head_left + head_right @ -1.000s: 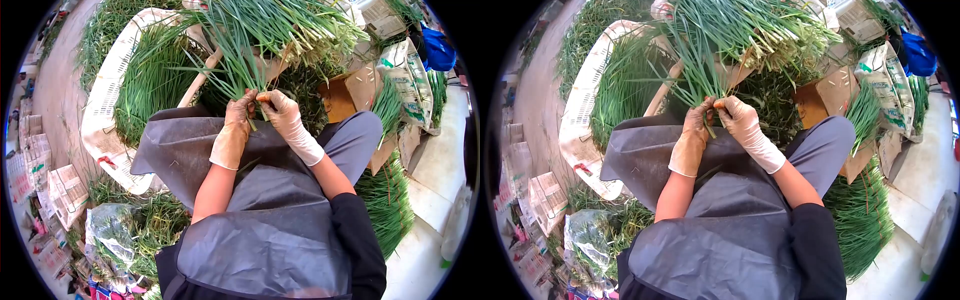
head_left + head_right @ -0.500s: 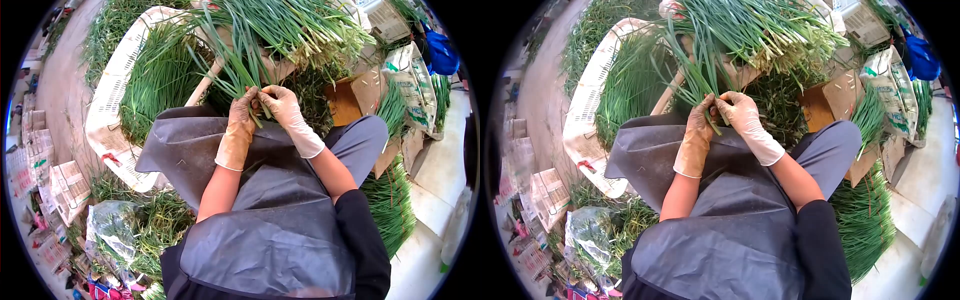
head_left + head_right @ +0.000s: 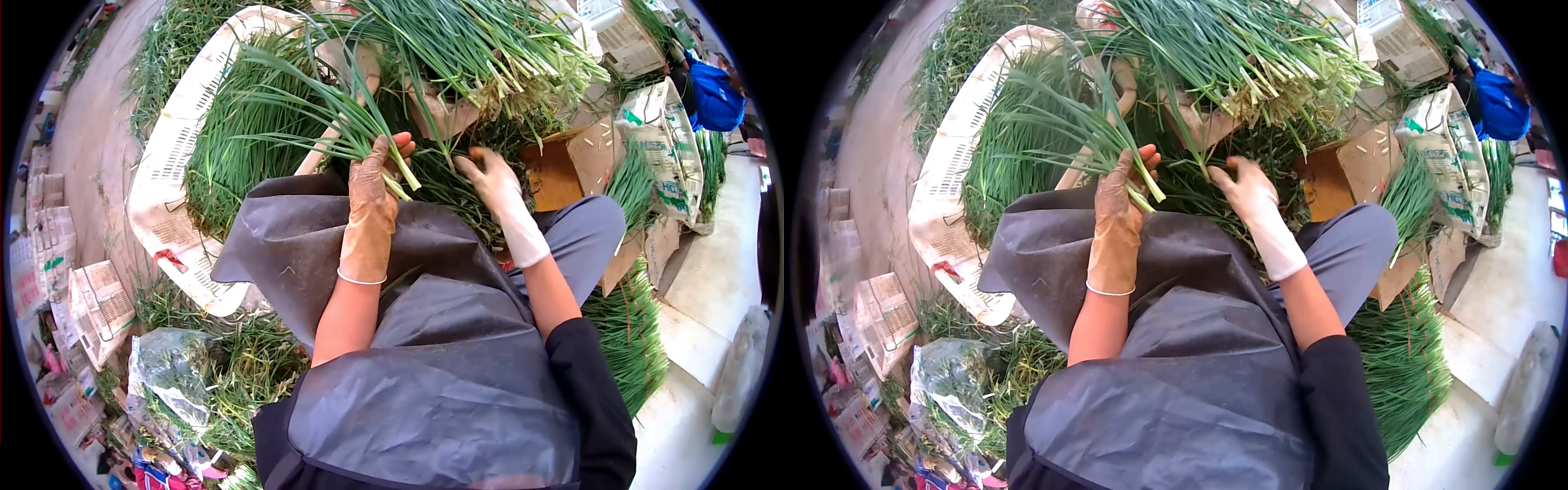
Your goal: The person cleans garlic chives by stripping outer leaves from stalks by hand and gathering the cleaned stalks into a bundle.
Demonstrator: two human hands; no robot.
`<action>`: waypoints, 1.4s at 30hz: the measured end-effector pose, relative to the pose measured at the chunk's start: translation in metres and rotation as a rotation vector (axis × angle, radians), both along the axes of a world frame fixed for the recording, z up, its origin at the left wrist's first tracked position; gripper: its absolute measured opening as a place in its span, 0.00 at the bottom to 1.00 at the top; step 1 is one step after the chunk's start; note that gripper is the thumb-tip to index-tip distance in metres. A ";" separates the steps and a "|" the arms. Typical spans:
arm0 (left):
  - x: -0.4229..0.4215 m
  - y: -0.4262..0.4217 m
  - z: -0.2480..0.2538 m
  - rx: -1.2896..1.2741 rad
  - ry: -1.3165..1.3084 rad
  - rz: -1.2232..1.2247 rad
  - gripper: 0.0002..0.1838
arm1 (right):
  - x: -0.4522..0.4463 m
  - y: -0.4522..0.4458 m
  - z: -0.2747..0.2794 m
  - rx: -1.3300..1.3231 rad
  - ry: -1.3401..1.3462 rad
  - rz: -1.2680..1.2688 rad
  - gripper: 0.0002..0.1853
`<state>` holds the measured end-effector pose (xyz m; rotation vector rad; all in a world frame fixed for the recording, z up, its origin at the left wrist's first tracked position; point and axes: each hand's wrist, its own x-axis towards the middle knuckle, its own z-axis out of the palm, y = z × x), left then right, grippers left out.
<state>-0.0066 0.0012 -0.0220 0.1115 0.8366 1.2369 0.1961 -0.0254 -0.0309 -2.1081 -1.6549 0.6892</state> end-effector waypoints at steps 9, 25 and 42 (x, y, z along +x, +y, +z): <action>0.001 -0.007 -0.007 -0.015 0.171 -0.027 0.10 | -0.039 0.013 0.014 -0.398 1.136 -0.014 0.16; 0.007 -0.009 -0.012 -0.084 0.359 -0.005 0.11 | -0.046 0.018 0.008 -0.048 1.048 -0.326 0.12; 0.022 -0.018 -0.003 -0.038 -0.054 -0.213 0.13 | -0.042 -0.011 0.008 -0.341 1.474 -0.034 0.13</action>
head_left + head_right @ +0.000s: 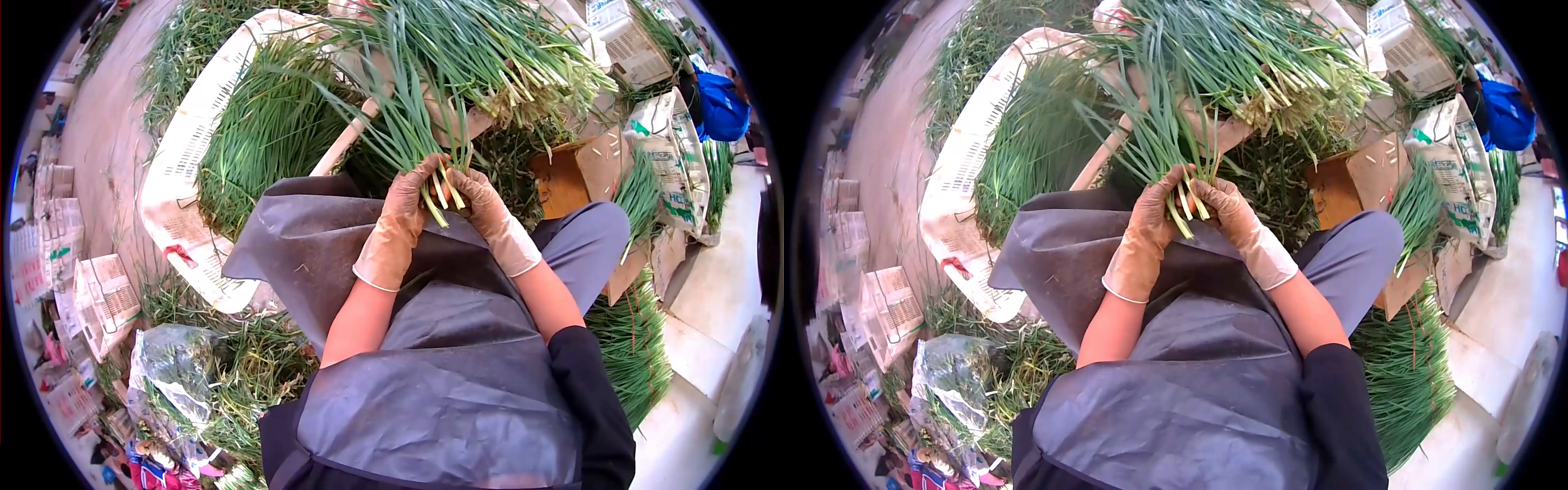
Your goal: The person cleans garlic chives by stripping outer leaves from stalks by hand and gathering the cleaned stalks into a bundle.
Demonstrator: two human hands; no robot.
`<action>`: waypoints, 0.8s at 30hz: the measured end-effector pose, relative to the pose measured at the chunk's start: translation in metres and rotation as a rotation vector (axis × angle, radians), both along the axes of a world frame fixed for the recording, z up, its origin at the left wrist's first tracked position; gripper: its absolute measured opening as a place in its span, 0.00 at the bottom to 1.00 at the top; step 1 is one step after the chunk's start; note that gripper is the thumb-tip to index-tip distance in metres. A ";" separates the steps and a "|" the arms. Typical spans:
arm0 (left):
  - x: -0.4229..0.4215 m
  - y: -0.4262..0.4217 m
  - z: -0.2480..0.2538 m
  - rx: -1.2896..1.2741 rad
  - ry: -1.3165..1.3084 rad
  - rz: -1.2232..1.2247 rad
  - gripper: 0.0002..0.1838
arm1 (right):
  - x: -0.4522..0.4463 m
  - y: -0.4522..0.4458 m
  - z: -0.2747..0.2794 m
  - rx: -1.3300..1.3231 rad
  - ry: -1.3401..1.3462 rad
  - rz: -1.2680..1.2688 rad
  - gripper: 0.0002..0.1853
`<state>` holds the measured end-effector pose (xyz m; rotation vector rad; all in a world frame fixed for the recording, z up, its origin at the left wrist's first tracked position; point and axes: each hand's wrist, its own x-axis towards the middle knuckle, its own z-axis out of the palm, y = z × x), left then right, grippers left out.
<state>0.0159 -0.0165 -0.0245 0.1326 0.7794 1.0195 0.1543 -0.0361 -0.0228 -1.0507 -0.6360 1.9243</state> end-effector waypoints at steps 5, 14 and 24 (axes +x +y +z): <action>-0.002 0.001 -0.006 -0.027 -0.175 -0.015 0.12 | -0.005 0.002 0.010 -0.055 -0.080 -0.032 0.14; -0.004 0.002 -0.024 -0.141 0.244 0.018 0.11 | 0.039 0.011 -0.020 0.041 -0.465 -0.096 0.23; -0.012 0.011 -0.016 -0.147 0.248 0.192 0.10 | 0.049 -0.006 -0.028 0.099 -0.710 0.391 0.23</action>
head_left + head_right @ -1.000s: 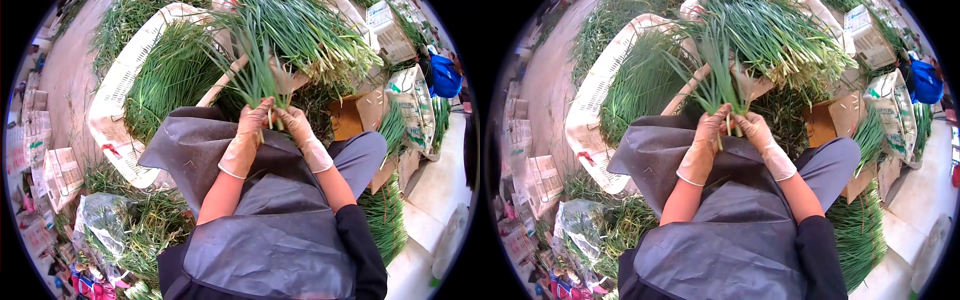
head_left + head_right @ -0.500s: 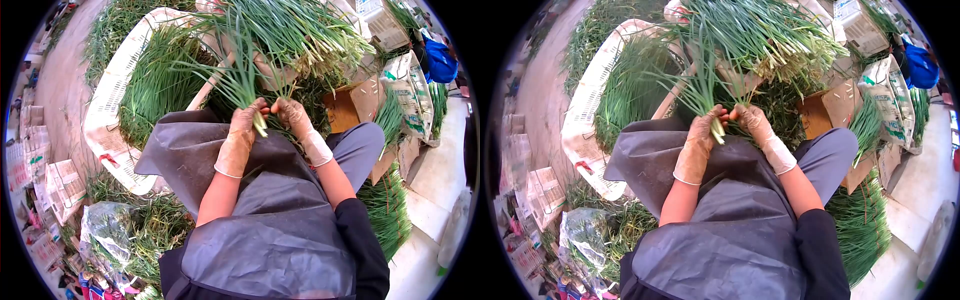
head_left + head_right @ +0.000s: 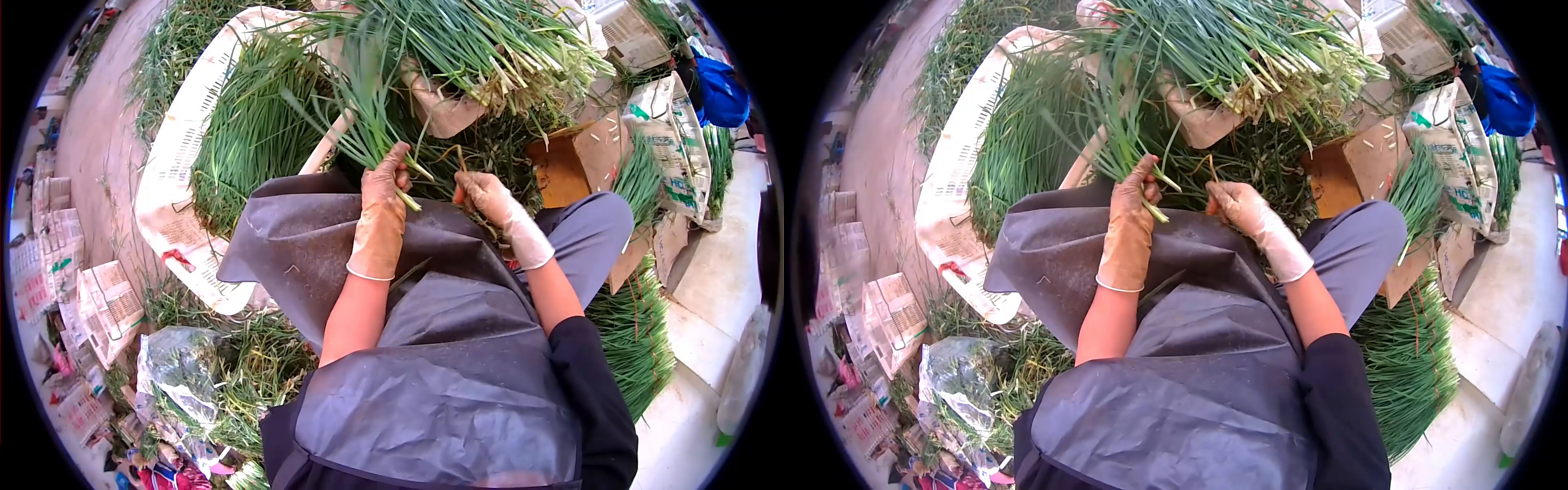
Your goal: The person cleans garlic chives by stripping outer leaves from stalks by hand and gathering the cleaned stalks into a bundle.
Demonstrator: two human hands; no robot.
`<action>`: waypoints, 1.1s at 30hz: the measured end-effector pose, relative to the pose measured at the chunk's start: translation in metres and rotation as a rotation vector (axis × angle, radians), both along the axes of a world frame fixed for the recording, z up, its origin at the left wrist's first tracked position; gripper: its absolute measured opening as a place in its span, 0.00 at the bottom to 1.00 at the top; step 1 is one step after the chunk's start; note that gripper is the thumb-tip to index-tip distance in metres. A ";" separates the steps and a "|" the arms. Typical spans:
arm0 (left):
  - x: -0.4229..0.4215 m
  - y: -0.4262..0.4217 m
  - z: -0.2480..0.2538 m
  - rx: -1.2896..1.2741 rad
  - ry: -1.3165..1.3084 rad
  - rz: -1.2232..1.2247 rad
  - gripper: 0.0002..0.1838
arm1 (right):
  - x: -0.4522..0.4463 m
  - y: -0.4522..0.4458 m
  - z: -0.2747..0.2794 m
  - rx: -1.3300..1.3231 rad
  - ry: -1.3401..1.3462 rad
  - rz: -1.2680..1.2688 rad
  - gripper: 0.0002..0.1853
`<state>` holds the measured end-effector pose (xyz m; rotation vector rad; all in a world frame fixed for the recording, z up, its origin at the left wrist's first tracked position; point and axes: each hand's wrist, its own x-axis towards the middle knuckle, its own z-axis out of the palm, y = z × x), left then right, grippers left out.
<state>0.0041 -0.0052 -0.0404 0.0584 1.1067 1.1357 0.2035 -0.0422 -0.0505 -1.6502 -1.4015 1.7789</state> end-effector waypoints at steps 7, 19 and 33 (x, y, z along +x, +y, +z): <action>0.020 -0.013 -0.004 -0.058 -0.033 -0.089 0.09 | -0.037 0.012 0.040 0.192 0.012 -0.237 0.18; 0.006 0.002 0.006 0.009 -0.108 0.088 0.09 | -0.003 -0.008 0.007 0.295 -0.535 -0.065 0.20; 0.006 -0.007 0.011 0.033 0.279 0.111 0.09 | -0.058 0.010 0.032 0.736 -0.994 0.399 0.02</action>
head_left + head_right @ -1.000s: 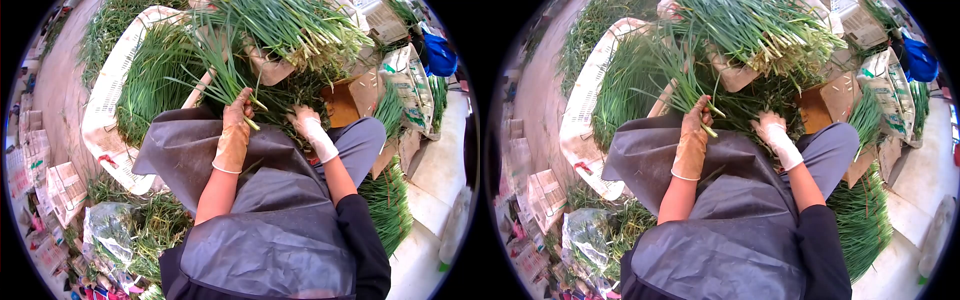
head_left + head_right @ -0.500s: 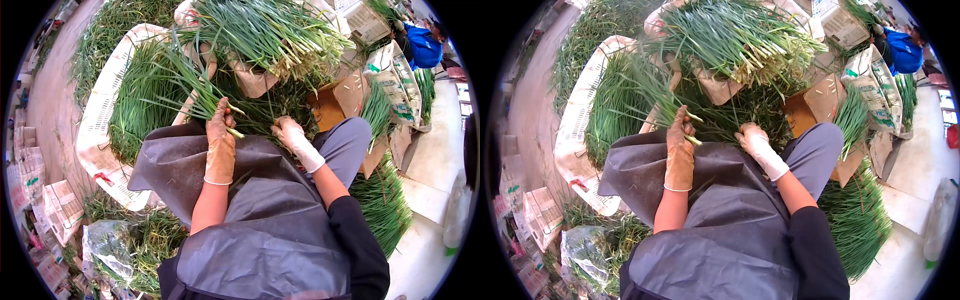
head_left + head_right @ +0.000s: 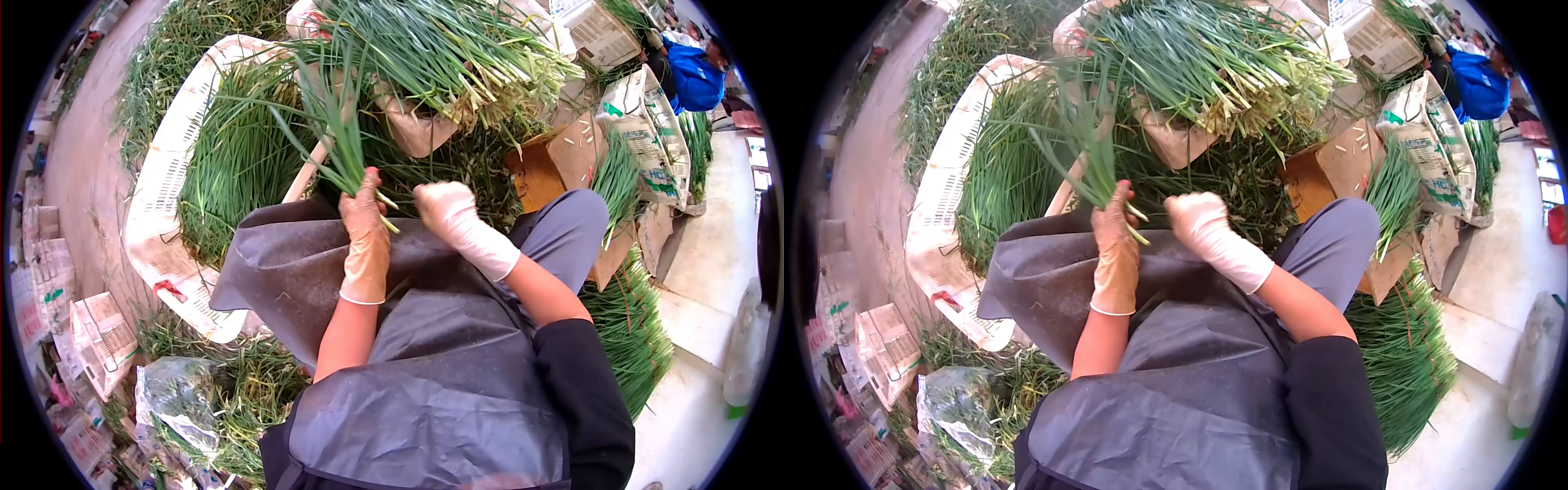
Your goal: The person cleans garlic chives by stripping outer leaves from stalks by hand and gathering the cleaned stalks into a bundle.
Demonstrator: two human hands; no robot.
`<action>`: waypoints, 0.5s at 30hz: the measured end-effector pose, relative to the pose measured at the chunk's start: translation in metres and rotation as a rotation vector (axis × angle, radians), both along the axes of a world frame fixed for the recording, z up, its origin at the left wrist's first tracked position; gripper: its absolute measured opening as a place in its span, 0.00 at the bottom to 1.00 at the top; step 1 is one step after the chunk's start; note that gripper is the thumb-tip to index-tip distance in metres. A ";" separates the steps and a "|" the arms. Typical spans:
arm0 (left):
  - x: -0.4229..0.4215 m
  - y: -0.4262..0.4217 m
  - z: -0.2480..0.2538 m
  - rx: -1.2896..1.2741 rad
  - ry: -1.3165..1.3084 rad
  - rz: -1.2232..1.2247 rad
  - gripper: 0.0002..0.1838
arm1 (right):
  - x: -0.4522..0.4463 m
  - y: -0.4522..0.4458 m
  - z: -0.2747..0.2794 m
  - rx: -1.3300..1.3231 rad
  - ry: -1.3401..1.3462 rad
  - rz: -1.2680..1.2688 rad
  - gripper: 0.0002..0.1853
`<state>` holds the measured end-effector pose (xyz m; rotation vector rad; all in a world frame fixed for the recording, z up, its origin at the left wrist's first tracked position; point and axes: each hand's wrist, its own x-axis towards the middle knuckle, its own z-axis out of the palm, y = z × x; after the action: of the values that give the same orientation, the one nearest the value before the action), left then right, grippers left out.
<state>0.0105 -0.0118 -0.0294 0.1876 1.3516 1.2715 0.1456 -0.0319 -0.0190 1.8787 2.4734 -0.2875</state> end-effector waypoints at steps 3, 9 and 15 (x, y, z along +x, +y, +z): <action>-0.009 0.002 0.019 0.228 -0.152 -0.020 0.12 | 0.027 0.048 -0.002 0.415 -0.171 -0.066 0.11; -0.009 0.006 0.005 -0.025 -0.451 -0.207 0.20 | 0.040 0.123 -0.004 0.376 -0.279 -0.292 0.13; -0.001 0.006 -0.010 -0.027 -0.615 -0.080 0.12 | 0.048 0.092 0.024 -0.056 0.387 -0.520 0.15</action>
<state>0.0092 -0.0056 -0.0390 -0.1602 0.8214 1.1176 0.1938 0.0599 0.0048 2.6253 2.0742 -0.7863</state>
